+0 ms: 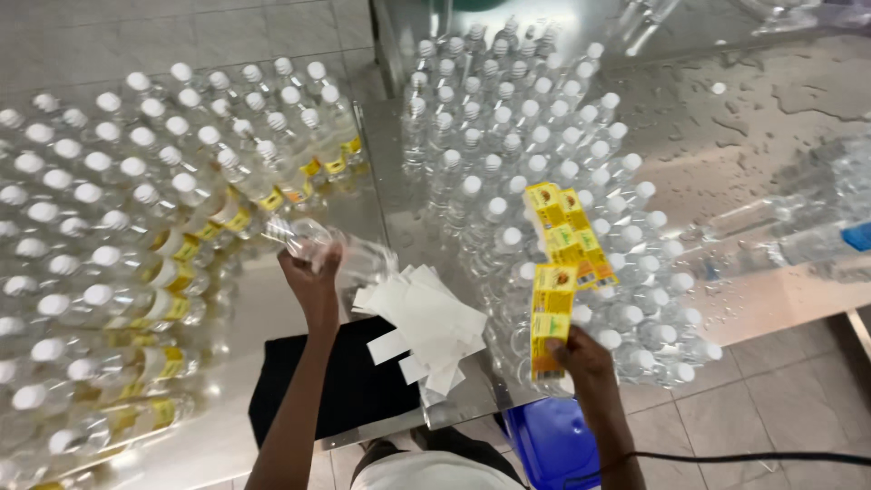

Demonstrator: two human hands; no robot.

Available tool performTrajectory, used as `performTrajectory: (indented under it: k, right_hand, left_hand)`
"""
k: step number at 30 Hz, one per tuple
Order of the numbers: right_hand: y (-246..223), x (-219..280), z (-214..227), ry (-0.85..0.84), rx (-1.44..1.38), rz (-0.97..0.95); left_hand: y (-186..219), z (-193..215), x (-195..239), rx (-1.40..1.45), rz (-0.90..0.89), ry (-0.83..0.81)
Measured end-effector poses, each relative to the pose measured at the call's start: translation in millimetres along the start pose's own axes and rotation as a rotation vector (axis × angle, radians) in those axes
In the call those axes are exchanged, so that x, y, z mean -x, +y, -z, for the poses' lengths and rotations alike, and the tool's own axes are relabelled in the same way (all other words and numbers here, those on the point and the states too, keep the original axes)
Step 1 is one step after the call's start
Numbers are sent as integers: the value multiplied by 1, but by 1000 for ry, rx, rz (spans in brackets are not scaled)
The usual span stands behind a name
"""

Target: The person repeatedly picks up clear plastic bottles from a large group on a metal table, applies a yellow label to each one, and places the labeled bottle into a separate group. The process is continuous and repetitive throughout the video.

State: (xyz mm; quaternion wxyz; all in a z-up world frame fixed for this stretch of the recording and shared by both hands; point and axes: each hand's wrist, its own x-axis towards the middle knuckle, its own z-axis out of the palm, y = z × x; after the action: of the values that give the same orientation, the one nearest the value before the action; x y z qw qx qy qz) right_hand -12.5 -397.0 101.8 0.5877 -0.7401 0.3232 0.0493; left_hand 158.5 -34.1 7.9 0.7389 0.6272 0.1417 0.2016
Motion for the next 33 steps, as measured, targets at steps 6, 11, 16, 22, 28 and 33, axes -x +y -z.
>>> performTrajectory:
  k: [6,11,16,22,28,33]
  right_hand:
    - [75,12,-90,-267,-128,91]
    - [81,16,-152,-393,-143,30]
    - [51,54,-191,-347,-12,62]
    - [77,85,-230,0,383,900]
    - [80,124,-259,25,721,1409]
    - [69,146,-276,-64,779,1273]
  left_hand:
    - [-25,98,95,-446,532,-25]
    - [-68,127,127,-671,686,-151]
    - [-134,144,131,-797,452,-290]
    - [-4,147,126,-298,394,-285]
    - [79,168,121,51,491,-104]
    - [70,201,121,208,571,16]
